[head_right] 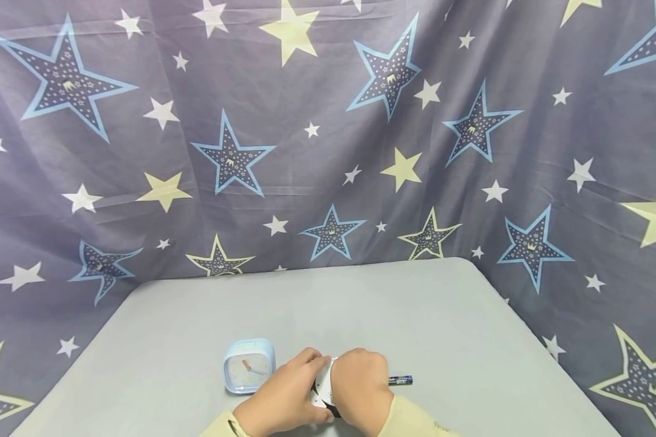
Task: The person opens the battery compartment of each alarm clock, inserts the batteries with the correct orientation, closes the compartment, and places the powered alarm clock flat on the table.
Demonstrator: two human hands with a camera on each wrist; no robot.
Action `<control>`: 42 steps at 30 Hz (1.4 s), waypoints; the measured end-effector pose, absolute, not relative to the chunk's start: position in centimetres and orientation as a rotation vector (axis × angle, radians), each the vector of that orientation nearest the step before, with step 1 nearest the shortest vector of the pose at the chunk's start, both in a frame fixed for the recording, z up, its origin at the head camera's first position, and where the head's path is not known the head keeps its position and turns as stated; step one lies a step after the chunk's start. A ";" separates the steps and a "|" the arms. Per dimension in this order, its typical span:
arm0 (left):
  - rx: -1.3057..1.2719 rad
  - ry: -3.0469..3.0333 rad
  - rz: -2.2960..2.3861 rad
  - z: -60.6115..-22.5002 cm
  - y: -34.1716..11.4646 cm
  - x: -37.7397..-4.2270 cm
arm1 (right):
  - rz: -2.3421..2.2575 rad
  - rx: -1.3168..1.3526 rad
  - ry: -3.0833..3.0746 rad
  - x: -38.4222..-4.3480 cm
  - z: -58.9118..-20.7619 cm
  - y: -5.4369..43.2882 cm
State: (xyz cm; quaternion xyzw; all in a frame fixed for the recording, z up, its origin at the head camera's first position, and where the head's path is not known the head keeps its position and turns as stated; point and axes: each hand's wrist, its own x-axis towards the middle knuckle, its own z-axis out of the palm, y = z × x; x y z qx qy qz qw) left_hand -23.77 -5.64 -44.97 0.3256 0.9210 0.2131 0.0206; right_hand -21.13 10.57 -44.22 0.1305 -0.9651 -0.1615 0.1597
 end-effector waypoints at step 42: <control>1.029 2.911 0.581 -45.0 -5.2 -23.8 | -0.179 0.333 -2.691 -21.1 -46.2 11.3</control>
